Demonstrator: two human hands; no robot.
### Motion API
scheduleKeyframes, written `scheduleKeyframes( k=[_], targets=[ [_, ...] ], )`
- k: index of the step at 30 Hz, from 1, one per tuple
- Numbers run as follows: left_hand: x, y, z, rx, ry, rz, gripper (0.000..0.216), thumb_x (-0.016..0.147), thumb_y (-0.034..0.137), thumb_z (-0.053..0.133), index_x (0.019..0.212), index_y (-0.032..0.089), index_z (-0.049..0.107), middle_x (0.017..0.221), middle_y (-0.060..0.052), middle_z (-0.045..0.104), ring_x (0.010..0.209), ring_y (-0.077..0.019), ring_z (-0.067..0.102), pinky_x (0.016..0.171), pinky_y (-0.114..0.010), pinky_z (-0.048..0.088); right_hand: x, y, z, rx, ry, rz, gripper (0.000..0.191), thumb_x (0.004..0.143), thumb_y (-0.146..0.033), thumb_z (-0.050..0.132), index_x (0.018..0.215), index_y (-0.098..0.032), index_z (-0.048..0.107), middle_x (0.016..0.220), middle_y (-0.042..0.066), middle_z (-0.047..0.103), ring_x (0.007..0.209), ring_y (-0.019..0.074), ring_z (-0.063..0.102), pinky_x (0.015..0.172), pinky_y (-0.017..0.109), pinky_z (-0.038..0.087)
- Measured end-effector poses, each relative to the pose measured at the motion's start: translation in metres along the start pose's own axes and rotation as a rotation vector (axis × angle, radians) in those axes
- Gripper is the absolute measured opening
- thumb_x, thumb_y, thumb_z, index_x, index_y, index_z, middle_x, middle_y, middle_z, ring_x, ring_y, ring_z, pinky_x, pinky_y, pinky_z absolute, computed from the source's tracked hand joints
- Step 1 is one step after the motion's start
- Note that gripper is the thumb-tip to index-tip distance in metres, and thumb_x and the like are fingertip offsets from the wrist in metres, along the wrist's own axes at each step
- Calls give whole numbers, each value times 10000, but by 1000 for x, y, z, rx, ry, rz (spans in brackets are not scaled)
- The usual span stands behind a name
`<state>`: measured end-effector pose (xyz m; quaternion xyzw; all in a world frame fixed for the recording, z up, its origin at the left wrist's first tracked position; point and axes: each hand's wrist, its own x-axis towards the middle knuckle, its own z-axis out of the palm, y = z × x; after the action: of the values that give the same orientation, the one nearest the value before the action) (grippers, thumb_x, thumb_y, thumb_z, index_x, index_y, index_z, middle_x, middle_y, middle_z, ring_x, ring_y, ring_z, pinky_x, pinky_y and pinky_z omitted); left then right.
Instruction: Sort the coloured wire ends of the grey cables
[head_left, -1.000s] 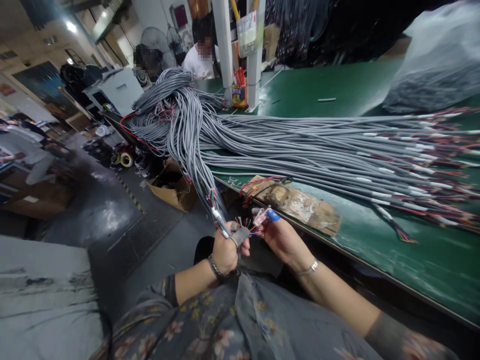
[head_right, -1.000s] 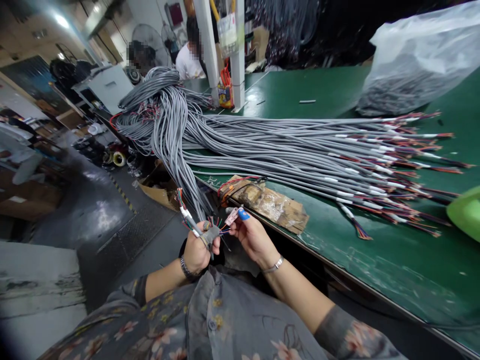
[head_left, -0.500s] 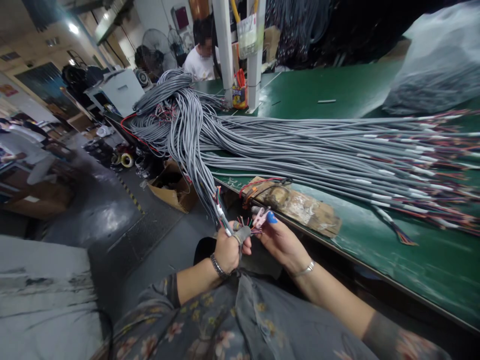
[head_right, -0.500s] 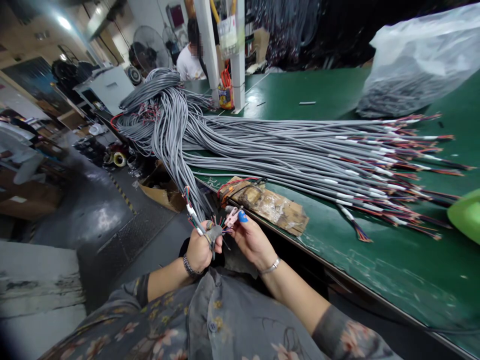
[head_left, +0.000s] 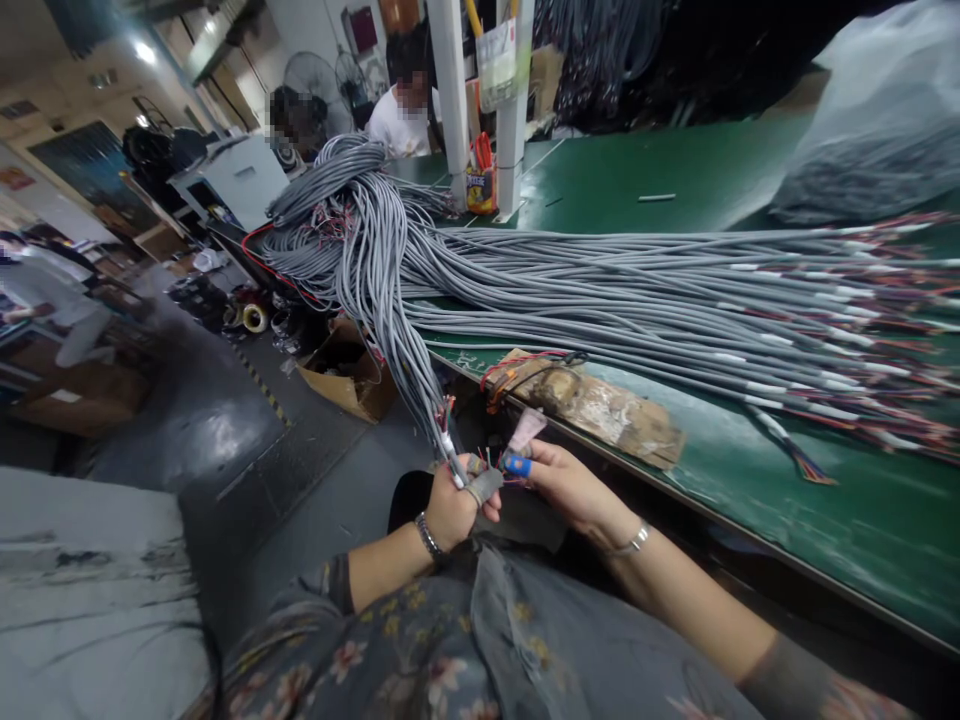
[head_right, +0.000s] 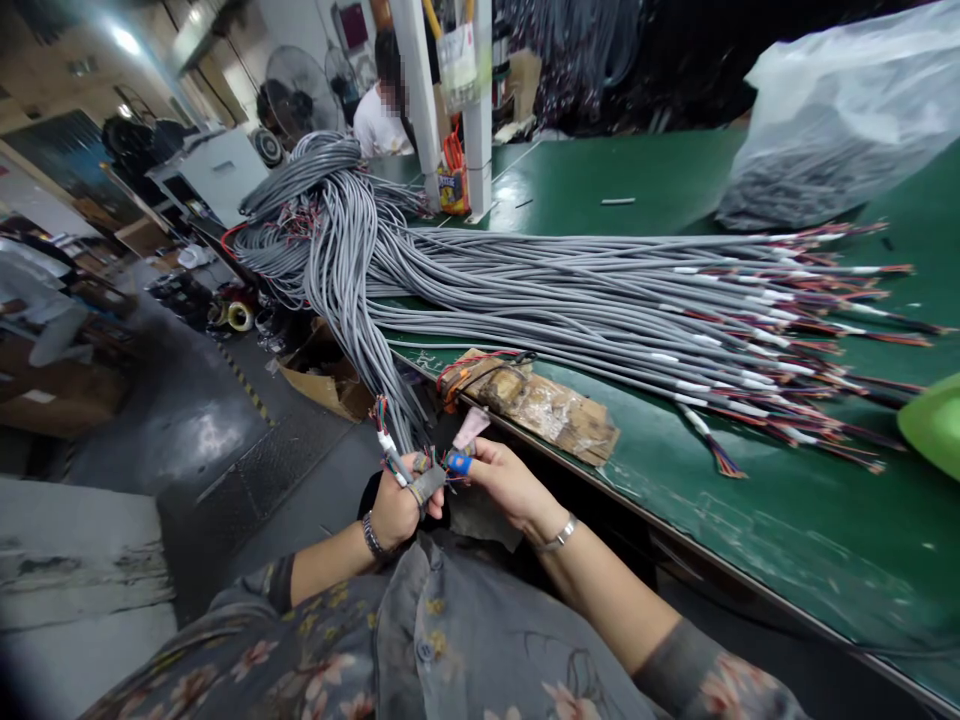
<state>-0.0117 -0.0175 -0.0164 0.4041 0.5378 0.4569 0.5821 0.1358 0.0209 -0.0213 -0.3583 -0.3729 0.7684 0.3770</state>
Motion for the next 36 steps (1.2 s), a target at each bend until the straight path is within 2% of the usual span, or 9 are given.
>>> scheduleKeyframes(
  k=[4,6,9,14,19,22,25,31,36],
  targets=[
    [0,9,1,121,-173,-149,420,531,490,771,571,148,530,436,8,556,328,-88,497,345,-188,397,-3,0,5,-121,-32,-65,371,579,-494,792,682,-174,637,601,-25,603,546,108,510,579,264,407],
    [0,12,1,141,-202,-183,423,517,491,774,574,149,531,434,11,551,322,-90,492,339,-191,391,-5,-1,5,-176,-30,-95,376,612,-517,762,703,-175,635,608,-19,602,550,117,512,577,274,412],
    [1,12,-1,117,-134,-138,411,569,503,738,586,156,517,450,10,557,328,-91,499,339,-188,381,-6,-2,1,-203,38,-91,431,611,-581,729,709,-174,626,622,-15,584,562,115,496,563,268,407],
    [4,1,-2,69,14,-39,404,653,531,670,621,159,516,457,11,567,339,-91,513,341,-176,368,-13,6,0,-160,39,85,515,521,-635,747,701,-178,591,628,-21,550,542,111,472,533,277,418],
    [6,-4,-2,63,-6,-31,407,650,533,681,629,155,533,483,1,591,361,-96,536,366,-183,393,-15,15,10,-141,164,-75,462,534,-585,770,651,-186,569,579,-33,524,543,102,424,544,262,368],
    [5,-3,-5,91,-83,-39,414,640,530,695,598,147,546,490,-12,596,381,-103,554,381,-187,400,-11,12,12,-165,160,-118,450,538,-577,771,641,-187,572,576,-33,523,547,106,415,546,265,351],
    [4,-2,-7,107,-111,-47,433,623,543,704,571,143,547,479,-21,593,382,-105,553,385,-190,395,-7,8,13,-165,129,-95,471,524,-599,765,641,-187,570,560,-39,513,527,103,396,536,268,339],
    [4,-1,-2,-19,8,-54,455,604,575,694,587,150,531,465,-15,590,349,-99,527,352,-187,360,-6,8,14,-137,120,-60,487,501,-591,780,646,-179,564,562,-34,534,516,97,402,529,265,337],
    [7,3,2,-154,105,-121,451,533,546,730,593,158,506,421,10,564,323,-97,508,332,-181,344,-8,9,14,-127,110,-62,434,525,-533,794,615,-185,550,551,-38,531,523,100,416,533,262,344]
  ],
)
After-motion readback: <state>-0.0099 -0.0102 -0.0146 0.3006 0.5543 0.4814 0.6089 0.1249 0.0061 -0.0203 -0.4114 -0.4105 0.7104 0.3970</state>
